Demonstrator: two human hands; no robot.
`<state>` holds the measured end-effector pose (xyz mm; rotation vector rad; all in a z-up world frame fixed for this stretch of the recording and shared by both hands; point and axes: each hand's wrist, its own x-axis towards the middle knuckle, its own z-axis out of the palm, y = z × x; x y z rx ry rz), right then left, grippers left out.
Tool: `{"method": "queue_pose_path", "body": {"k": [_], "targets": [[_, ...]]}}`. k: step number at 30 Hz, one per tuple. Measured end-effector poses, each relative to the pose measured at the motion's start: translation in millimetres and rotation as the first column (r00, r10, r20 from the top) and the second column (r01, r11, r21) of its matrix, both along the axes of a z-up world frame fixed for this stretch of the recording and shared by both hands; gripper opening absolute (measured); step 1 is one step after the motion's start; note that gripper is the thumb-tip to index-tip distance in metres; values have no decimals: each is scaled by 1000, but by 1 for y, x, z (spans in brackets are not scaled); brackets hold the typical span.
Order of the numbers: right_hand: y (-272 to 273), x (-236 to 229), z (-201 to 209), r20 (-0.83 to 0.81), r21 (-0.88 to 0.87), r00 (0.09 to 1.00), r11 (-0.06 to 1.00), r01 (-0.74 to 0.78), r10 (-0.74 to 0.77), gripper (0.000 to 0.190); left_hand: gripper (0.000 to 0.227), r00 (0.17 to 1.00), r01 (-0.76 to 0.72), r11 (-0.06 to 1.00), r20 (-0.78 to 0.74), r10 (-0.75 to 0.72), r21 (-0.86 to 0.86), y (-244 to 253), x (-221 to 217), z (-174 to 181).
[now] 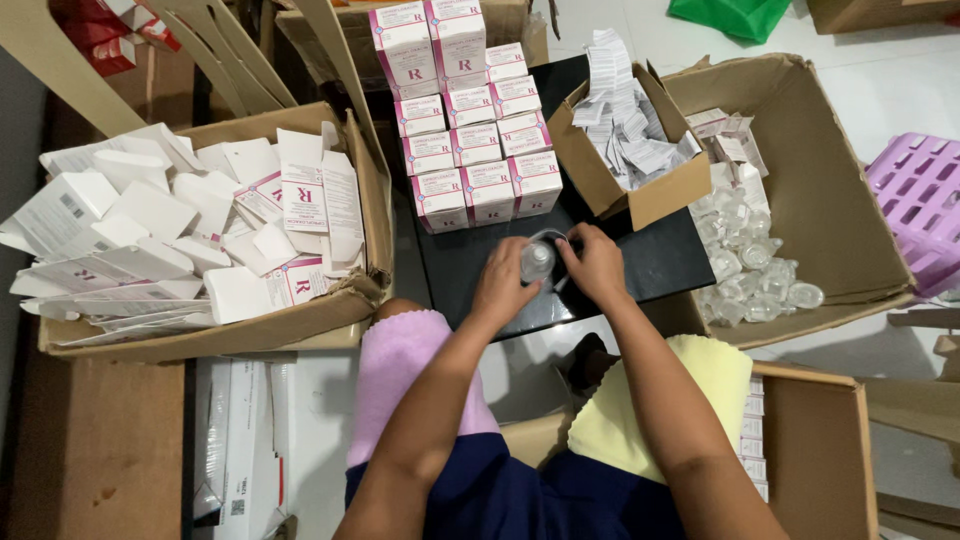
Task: The person repeatedly picks small plastic bottles and folded paper inserts from nearby boxes, places them into small white product boxes, closes the boxes, and stacks them. The person also arranges the finished boxes into a larger cardboard carton.
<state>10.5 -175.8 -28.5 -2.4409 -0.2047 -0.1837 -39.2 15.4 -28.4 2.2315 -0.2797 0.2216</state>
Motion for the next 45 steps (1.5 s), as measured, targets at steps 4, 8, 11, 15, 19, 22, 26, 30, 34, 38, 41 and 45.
{"method": "queue_pose_path", "body": {"k": [4,8,11,15,19,22,26,30,34,38,41,45], "targets": [[-2,0,1,-25,25,1000,1000,-13,13,18,76,995,54,998,78,-57,36,4,-6,13],[-2,2,2,-30,3,999,999,-34,34,12,68,987,-3,994,-162,21,108,1,-5,27],[-3,0,4,35,-5,994,995,-100,100,10,62,989,46,989,-148,-25,140,1,-5,33],[-6,1,3,-1,28,997,997,-76,76,10,60,999,40,982,-23,-36,186,-2,-8,42],[-7,7,-7,-83,260,975,949,-179,207,15,61,997,59,986,38,-65,154,-1,-6,42],[-10,11,-16,-109,335,958,917,-217,267,19,61,990,137,990,-29,-136,26,2,0,34],[-15,11,-27,-203,344,959,931,-120,199,21,63,984,146,981,-84,-157,-125,1,1,11],[-21,10,-32,-240,334,967,943,0,85,21,72,998,49,986,-34,-55,-161,-7,5,-11],[-22,9,-32,-320,438,945,895,87,65,21,68,998,-45,979,-54,35,-199,-17,8,-23],[-22,6,-40,-317,501,946,859,104,71,20,65,992,-88,956,-113,58,-280,-22,8,-29],[-22,5,-53,-352,557,932,820,131,90,21,66,993,-101,941,-95,74,-323,-24,8,-35],[-18,0,-67,-343,652,934,741,163,97,25,64,990,-127,920,-107,94,-370,-28,9,-50]]}}
